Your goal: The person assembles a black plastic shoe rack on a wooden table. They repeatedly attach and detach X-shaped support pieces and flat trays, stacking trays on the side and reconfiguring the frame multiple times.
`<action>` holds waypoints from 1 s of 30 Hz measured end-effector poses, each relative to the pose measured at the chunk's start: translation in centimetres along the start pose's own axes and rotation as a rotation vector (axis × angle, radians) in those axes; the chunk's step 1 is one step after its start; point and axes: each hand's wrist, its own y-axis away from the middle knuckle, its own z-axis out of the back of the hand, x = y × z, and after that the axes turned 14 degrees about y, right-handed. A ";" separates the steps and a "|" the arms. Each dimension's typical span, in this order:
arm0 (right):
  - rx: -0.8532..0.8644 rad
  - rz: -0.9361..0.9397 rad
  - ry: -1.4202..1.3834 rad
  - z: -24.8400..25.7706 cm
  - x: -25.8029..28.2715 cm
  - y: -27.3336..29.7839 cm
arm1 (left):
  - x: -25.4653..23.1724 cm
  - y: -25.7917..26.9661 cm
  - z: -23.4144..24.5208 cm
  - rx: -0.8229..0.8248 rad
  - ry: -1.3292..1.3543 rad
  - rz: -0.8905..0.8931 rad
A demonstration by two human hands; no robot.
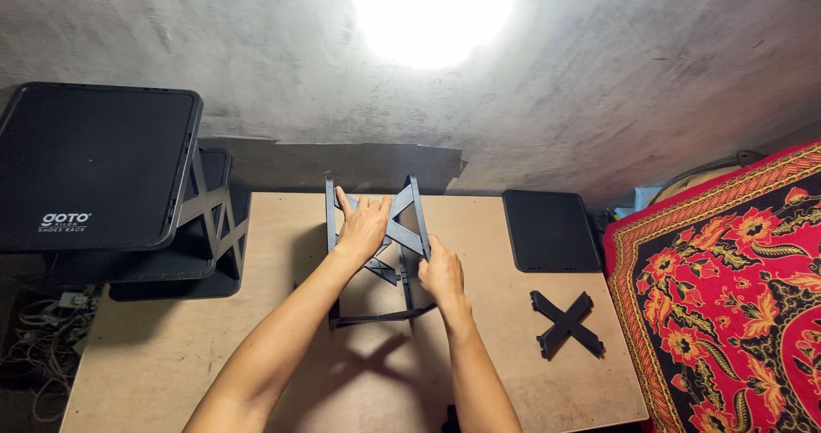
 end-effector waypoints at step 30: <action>0.103 0.123 0.119 -0.9 -0.3 -12.6 | 3.7 0.4 2.7 0.094 0.023 -0.087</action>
